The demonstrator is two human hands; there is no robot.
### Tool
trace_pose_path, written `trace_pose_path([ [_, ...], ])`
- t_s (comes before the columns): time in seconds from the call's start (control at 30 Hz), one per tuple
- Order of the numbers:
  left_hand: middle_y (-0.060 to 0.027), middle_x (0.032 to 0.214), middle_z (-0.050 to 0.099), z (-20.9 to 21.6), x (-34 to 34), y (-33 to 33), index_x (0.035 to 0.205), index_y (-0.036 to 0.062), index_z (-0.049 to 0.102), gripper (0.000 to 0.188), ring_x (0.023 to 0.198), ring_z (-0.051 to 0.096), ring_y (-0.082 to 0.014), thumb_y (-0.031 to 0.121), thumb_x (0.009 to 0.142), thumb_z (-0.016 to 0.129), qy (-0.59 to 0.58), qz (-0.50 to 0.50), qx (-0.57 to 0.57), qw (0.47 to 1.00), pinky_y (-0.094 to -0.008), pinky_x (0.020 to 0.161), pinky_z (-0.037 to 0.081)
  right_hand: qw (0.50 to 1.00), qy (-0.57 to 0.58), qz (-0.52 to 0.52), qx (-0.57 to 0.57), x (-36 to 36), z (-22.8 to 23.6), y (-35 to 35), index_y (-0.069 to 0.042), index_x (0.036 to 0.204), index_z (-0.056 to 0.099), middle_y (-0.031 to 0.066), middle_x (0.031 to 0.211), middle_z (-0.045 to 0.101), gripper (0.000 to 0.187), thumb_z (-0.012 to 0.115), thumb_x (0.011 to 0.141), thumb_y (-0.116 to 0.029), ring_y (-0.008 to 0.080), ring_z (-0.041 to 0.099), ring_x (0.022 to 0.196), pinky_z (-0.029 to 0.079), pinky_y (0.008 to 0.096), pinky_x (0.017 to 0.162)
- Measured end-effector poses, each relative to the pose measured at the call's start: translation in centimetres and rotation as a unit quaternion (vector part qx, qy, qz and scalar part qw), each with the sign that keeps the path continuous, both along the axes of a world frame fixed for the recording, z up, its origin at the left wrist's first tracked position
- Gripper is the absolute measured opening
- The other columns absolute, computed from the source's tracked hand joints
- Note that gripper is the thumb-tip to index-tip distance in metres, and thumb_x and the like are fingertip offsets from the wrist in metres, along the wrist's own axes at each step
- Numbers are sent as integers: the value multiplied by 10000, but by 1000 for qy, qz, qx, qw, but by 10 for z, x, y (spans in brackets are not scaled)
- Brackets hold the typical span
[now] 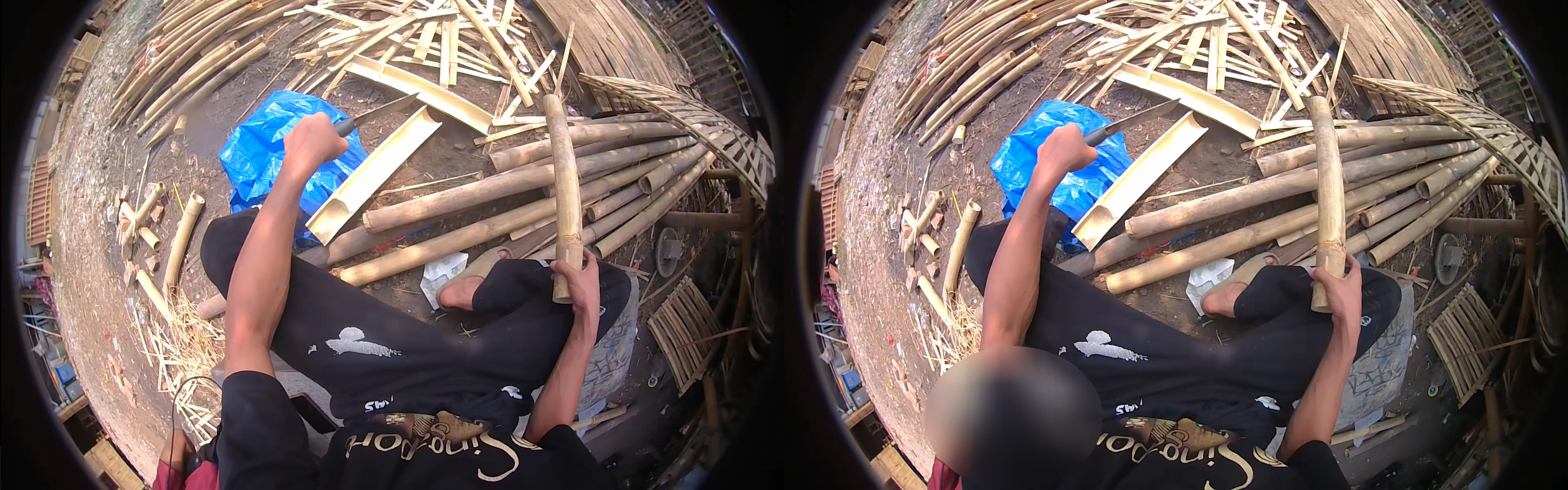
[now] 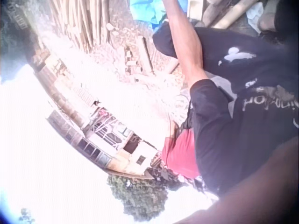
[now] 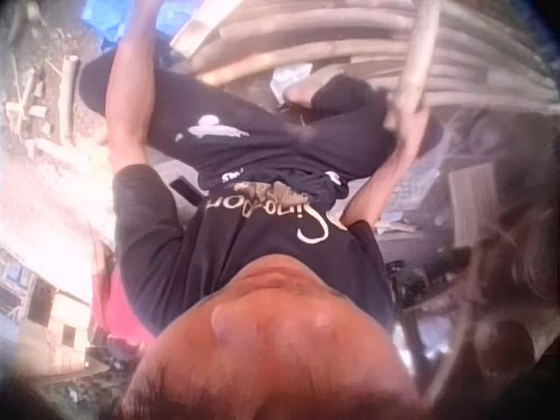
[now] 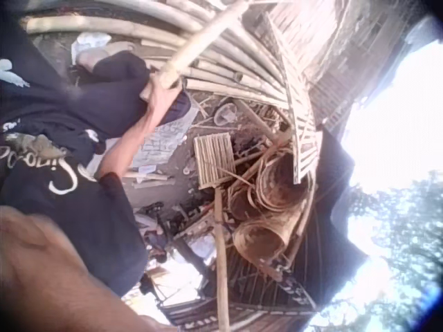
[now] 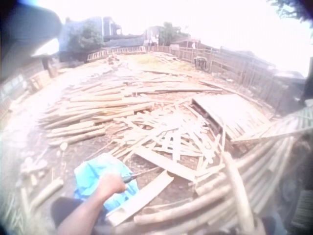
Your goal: The person uses a knife to shave and shape pieces of bamboo while sitting in an outdoor yard area. They hold a cylindrical bamboo section and trim the edges, then handle long split bamboo strips to refine their shape.
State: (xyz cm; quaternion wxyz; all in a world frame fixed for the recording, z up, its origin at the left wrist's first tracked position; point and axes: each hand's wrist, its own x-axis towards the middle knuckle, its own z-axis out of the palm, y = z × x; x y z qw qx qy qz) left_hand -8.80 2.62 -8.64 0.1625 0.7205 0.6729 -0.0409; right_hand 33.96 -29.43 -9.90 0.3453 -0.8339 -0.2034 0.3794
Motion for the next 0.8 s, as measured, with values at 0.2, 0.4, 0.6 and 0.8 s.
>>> trace_pose_path([
  [0.2, -210, 895, 757, 55, -9, -7, 964, -5, 770, 301, 837, 765, -311, 162, 737, 663, 72, -11, -56, 996, -417, 787, 601, 951, -306, 3, -40, 31, 103, -113, 2, 1571, 250, 232, 1290, 592, 1016, 812, 724, -20, 300, 633, 1096, 496, 386, 985],
  [0.4, -140, 705, 729, 70, -4, -6, 836, -15, 766, 225, 607, 732, -230, 165, 756, 656, 64, 9, -103, 993, -379, 653, 597, 887, -435, -65, -140, -26, 15, -206, 111, 1558, 76, 405, 1507, 322, 1050, 756, 775, -53, 521, 430, 1367, 343, 495, 1168],
  [0.6, -136, 694, 727, 62, 7, 5, 821, -74, 740, 335, 589, 730, -210, 260, 804, 768, 64, 7, -145, 987, -351, 609, 596, 779, -544, 106, -292, -37, -61, -276, 136, 1541, -33, 441, 1511, 251, 984, 633, 831, -7, 510, 394, 1382, 296, 494, 1190],
  [0.8, -155, 693, 719, 53, 9, 10, 822, -109, 726, 349, 549, 721, -228, 231, 802, 800, 81, -17, -193, 978, -366, 544, 582, 942, -299, -125, -81, -42, -71, -281, 68, 1577, 21, 357, 1551, 237, 1005, 688, 830, -9, 428, 408, 1384, 289, 457, 1201],
])
